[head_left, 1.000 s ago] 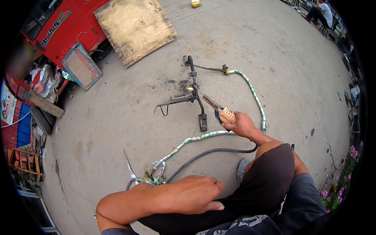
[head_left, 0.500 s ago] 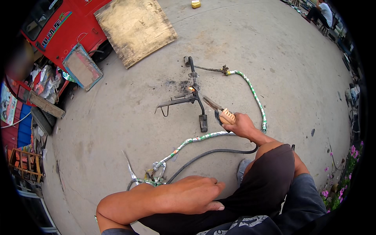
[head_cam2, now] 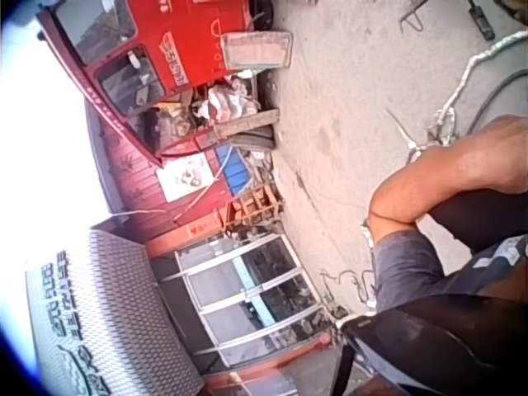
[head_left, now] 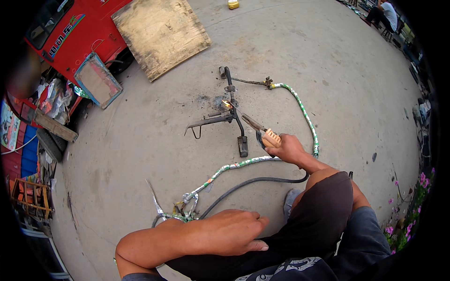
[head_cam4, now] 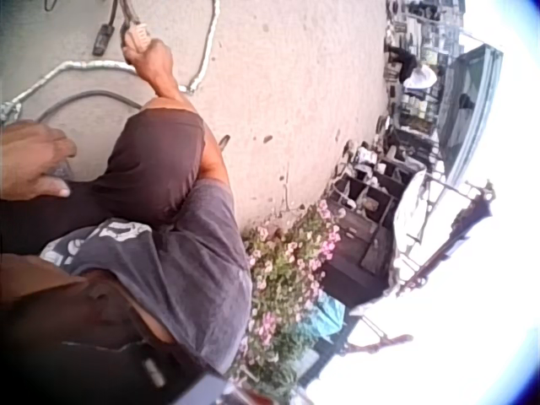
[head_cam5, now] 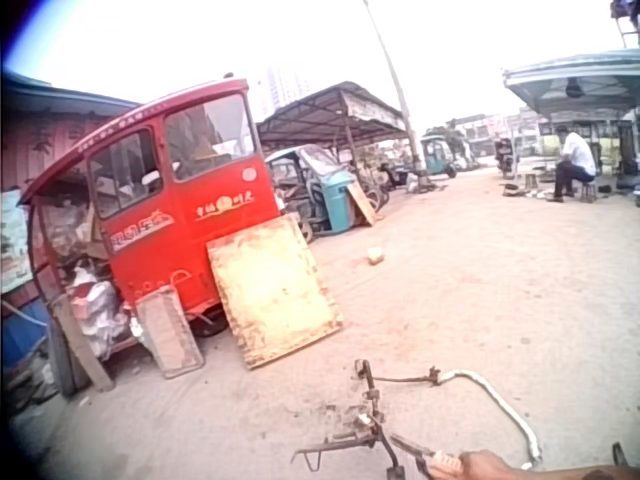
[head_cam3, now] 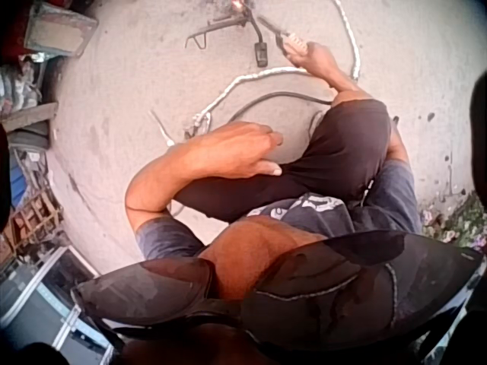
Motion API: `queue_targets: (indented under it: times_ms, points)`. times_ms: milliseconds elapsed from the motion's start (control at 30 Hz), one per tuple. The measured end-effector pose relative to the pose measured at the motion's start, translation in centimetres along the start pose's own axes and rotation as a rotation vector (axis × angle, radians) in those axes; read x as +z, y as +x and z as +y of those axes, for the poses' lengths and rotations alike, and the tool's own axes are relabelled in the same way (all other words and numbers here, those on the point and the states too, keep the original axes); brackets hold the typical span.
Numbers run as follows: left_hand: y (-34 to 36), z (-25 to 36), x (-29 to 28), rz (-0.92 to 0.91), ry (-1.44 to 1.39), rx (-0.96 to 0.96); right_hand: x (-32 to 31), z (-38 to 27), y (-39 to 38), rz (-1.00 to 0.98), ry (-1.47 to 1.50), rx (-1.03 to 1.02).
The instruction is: The person welds a metal frame component using a handheld welding torch, creating bright sparks. They pause to reposition the frame and use a hammer to tap the weld area before continuing to weld another section.
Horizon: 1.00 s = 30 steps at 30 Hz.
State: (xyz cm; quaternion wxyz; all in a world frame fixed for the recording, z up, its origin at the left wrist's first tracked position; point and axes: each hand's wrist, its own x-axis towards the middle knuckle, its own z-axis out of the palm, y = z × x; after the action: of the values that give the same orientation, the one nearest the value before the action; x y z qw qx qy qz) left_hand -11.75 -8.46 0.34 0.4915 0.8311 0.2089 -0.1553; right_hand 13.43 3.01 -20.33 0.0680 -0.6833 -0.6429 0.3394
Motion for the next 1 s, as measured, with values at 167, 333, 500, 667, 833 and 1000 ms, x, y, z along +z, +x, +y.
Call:
queue_targets:
  times_ms: [167, 333, 500, 667, 833, 1000]
  points:
    - [0.13, 0.1, -0.01, -0.018, 0.029, -0.02, -0.1, -0.12, -0.25, 0.008, 0.017, -0.015]
    - [0.0, 0.18, -0.23, -0.017, 0.004, -0.013, 0.15, 0.0, 0.08, 0.006, -0.015, -0.009]
    - [0.16, -0.02, 0.03, -0.026, -0.005, -0.019, 0.01, -0.33, -0.25, 0.046, 0.011, -0.031]
    - [0.03, 0.13, -0.17, -0.006, 0.003, -0.008, -0.23, -0.08, -0.16, 0.105, 0.091, -0.019]
    - [0.07, 0.01, -0.15, -0.003, -0.005, 0.0, 0.17, 0.4, -0.18, 0.061, 0.05, -0.034]
    - [0.19, -0.13, -0.15, -0.008, -0.011, -0.001, 0.23, 0.18, -0.21, 0.042, 0.02, -0.032]
